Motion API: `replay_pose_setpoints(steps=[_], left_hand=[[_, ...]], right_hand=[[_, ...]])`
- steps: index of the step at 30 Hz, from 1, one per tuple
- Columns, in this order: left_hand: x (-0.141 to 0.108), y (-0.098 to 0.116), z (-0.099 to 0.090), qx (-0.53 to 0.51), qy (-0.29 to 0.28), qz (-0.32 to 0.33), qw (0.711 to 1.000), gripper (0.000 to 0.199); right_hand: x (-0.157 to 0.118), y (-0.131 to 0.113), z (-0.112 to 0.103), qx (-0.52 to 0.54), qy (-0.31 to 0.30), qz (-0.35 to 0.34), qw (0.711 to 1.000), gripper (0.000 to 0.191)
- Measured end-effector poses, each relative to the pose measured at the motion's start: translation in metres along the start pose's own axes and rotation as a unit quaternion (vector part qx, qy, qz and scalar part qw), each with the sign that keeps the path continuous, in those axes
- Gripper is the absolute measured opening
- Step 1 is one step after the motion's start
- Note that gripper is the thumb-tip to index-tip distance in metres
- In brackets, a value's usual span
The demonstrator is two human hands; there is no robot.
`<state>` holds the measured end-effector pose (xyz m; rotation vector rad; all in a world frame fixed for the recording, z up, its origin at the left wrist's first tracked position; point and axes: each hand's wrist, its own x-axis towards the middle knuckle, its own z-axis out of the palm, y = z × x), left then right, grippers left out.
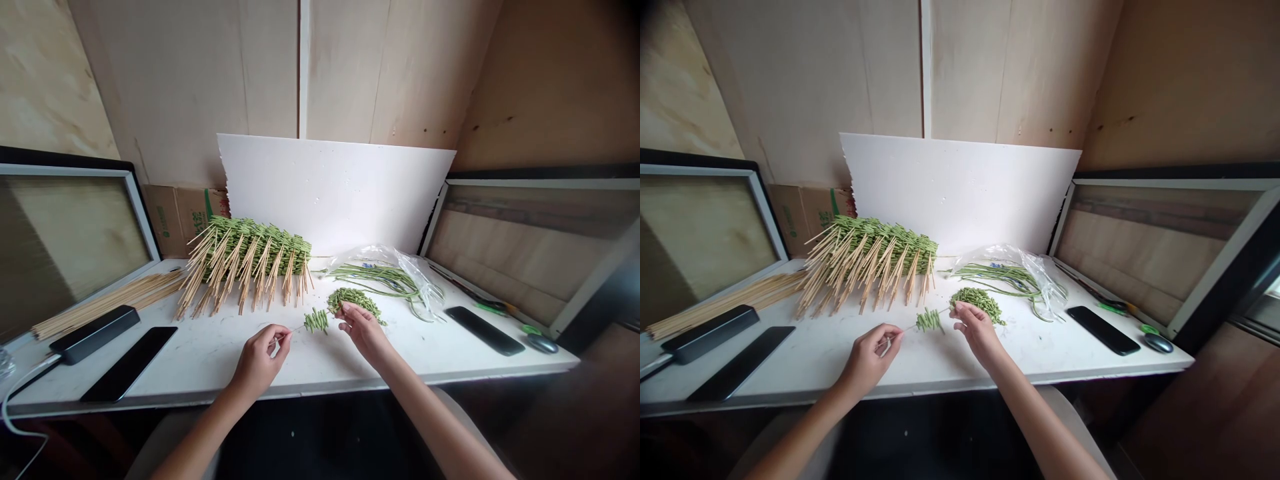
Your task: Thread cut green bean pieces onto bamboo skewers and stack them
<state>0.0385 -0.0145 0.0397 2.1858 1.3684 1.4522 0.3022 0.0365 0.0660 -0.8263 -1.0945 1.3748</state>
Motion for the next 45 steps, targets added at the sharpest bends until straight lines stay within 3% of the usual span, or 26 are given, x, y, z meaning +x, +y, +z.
replay_pose_setpoints(steps=[22, 35, 45], left_hand=[[0.000, 0.000, 0.001, 0.002, 0.002, 0.000, 1.000, 0.011], [0.001, 0.004, -0.003, 0.004, -0.014, 0.027, 1.000, 0.011], [0.001, 0.004, -0.004, 0.014, -0.005, 0.047, 0.999, 0.011]], right_hand=[[-0.002, 0.005, 0.006, 0.024, -0.012, 0.005, 1.000, 0.031], [0.003, 0.010, -0.006, -0.088, -0.003, -0.060, 0.994, 0.024], [-0.007, 0.001, 0.008, -0.118, 0.022, -0.079, 0.990, 0.023]])
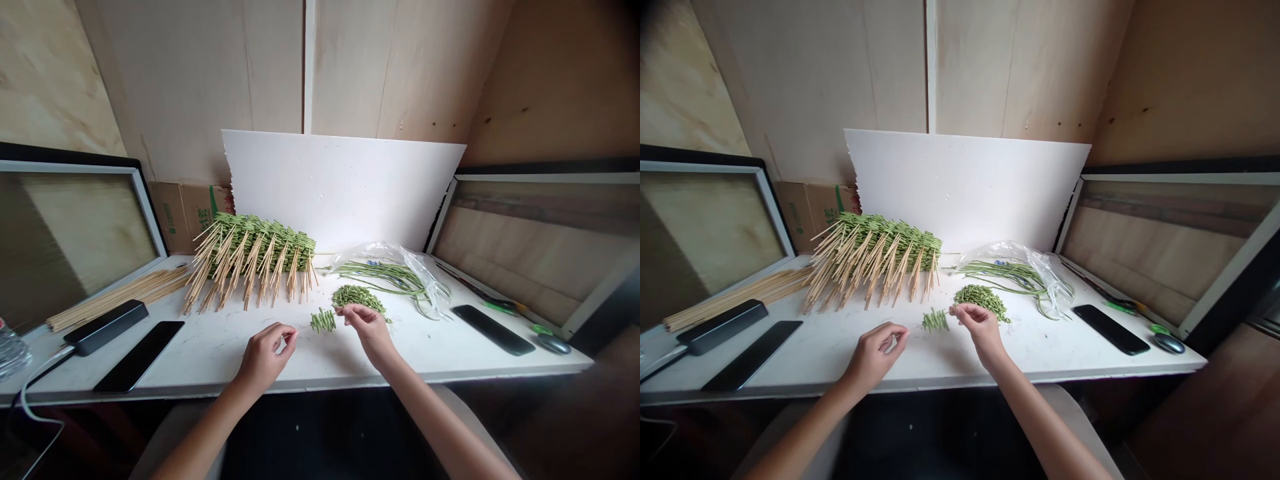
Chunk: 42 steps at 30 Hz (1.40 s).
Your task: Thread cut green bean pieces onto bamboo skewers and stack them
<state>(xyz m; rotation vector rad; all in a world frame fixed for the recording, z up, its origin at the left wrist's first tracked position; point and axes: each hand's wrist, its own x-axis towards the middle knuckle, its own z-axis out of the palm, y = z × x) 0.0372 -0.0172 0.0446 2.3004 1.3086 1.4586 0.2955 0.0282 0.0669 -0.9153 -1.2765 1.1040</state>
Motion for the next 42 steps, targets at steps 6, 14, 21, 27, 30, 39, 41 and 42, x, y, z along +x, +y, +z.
replay_pose_setpoints(steps=[6, 14, 21, 27, 30, 39, 41, 42], left_hand=[[-0.001, 0.000, 0.001, 0.004, -0.009, 0.000, 1.000, 0.013], [-0.002, -0.001, 0.001, 0.011, -0.012, 0.000, 1.000, 0.014], [-0.003, 0.001, 0.001, 0.009, -0.018, -0.001, 1.000, 0.015], [-0.002, 0.001, 0.001, 0.007, -0.015, 0.000, 1.000, 0.015], [0.001, 0.002, -0.001, 0.003, -0.008, -0.013, 1.000, 0.015], [0.007, -0.014, -0.005, 0.001, 0.069, -0.072, 0.995, 0.014], [0.007, -0.015, -0.004, 0.001, 0.068, -0.077, 0.995, 0.014], [0.007, -0.014, -0.004, 0.001, 0.067, -0.078, 0.995, 0.014]], right_hand=[[-0.002, -0.001, 0.004, 0.024, -0.011, 0.006, 1.000, 0.025], [-0.002, 0.002, 0.005, 0.019, -0.028, 0.016, 0.999, 0.026], [-0.004, 0.007, 0.009, 0.053, -0.048, 0.016, 0.997, 0.031], [-0.005, 0.009, 0.010, 0.026, -0.052, 0.021, 0.998, 0.030], [-0.004, 0.007, 0.009, 0.005, -0.041, 0.027, 0.999, 0.029], [0.000, 0.015, 0.003, -0.204, -0.030, -0.023, 0.978, 0.036], [0.003, 0.022, 0.003, -0.255, -0.028, -0.060, 0.965, 0.031], [0.005, 0.025, 0.003, -0.275, -0.024, -0.079, 0.958, 0.029]])
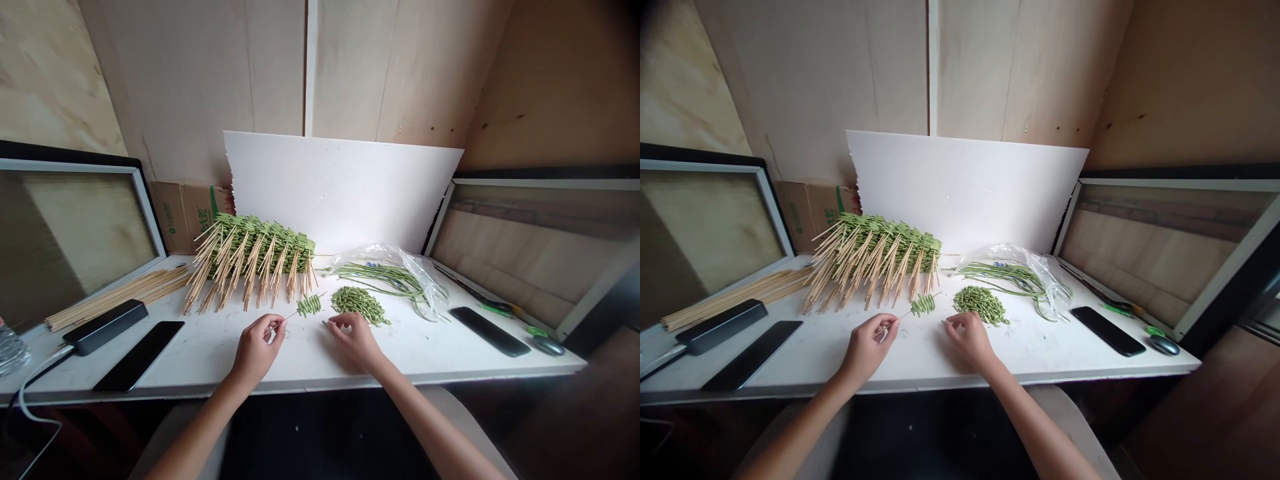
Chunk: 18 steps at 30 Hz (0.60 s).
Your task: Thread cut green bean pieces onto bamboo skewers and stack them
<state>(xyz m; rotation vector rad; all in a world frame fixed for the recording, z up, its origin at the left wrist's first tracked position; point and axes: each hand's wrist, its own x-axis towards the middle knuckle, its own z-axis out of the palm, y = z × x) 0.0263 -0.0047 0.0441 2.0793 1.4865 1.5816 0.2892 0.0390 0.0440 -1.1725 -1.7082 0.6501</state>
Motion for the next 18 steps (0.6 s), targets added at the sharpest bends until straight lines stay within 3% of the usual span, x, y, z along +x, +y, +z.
replay_pose_setpoints(steps=[4, 10, 15, 18], left_hand=[[-0.001, 0.004, 0.000, -0.009, -0.014, 0.004, 1.000, 0.013], [-0.003, 0.006, 0.000, -0.004, -0.020, 0.021, 1.000, 0.014], [-0.003, 0.006, 0.000, -0.003, -0.022, 0.021, 1.000, 0.013], [-0.004, 0.007, 0.002, -0.009, -0.024, 0.016, 1.000, 0.013]], right_hand=[[0.013, 0.008, 0.010, -0.046, 0.014, -0.033, 0.998, 0.023], [0.030, 0.008, 0.016, 0.002, -0.025, -0.007, 1.000, 0.025], [0.027, 0.000, -0.001, 0.022, -0.056, 0.008, 0.998, 0.029], [0.022, -0.002, -0.015, 0.119, -0.075, 0.070, 0.988, 0.036]])
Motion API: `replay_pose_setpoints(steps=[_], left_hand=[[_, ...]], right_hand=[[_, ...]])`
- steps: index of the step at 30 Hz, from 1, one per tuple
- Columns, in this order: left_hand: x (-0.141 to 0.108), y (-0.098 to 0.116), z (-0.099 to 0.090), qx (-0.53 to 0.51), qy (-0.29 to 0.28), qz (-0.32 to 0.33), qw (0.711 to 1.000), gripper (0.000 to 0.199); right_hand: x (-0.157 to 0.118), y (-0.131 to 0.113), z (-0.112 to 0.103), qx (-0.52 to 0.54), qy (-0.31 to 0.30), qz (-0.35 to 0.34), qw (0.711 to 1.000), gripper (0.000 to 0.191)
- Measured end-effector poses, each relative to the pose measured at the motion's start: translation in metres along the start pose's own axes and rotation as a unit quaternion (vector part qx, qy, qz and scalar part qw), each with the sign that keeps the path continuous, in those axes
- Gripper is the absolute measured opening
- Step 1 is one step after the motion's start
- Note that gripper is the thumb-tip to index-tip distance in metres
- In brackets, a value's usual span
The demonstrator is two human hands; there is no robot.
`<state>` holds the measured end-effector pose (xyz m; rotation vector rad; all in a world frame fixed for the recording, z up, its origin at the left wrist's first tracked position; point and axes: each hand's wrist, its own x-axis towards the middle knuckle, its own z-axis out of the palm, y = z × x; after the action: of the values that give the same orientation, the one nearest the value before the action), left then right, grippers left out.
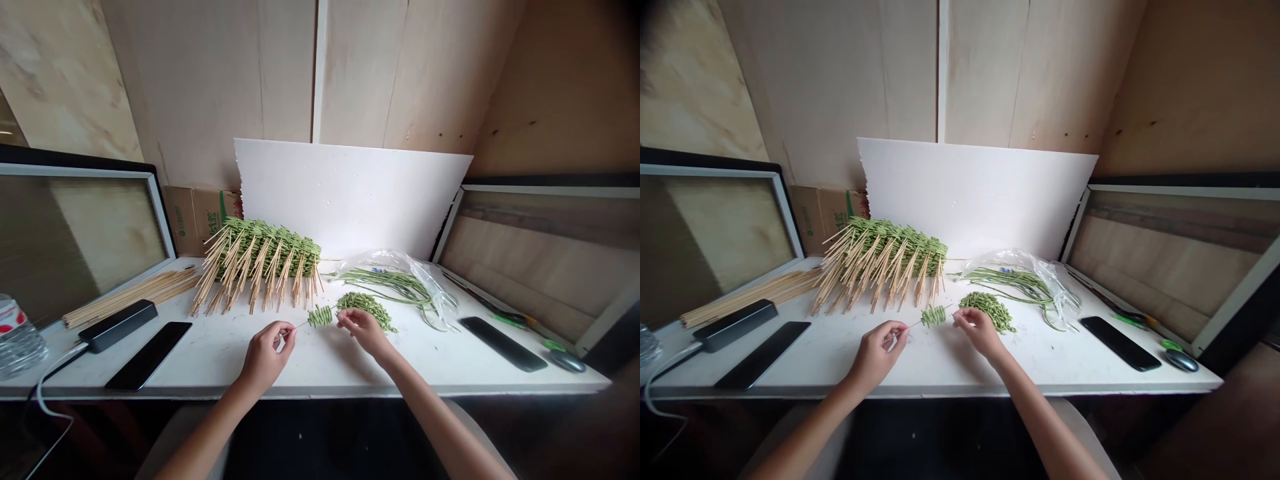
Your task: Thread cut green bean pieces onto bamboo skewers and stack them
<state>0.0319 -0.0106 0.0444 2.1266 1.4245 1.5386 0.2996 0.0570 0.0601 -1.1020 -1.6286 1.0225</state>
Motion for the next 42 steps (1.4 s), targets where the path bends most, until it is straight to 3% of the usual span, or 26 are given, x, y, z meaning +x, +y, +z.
replay_pose_setpoints(steps=[3, 7, 21, 42], left_hand=[[-0.002, 0.001, 0.002, -0.006, -0.006, -0.004, 1.000, 0.013], [-0.002, 0.003, 0.003, -0.007, -0.014, -0.006, 1.000, 0.012], [-0.005, 0.008, 0.008, -0.007, -0.019, -0.005, 1.000, 0.012], [-0.006, 0.008, 0.008, 0.001, -0.027, -0.018, 0.999, 0.013]], right_hand=[[-0.005, 0.000, -0.008, 0.118, 0.020, 0.057, 0.991, 0.043], [-0.008, -0.003, -0.011, 0.188, 0.033, 0.090, 0.977, 0.039], [-0.014, -0.014, -0.002, 0.308, -0.024, 0.078, 0.948, 0.029], [-0.013, -0.012, 0.006, 0.287, 0.036, 0.066, 0.955, 0.031]])
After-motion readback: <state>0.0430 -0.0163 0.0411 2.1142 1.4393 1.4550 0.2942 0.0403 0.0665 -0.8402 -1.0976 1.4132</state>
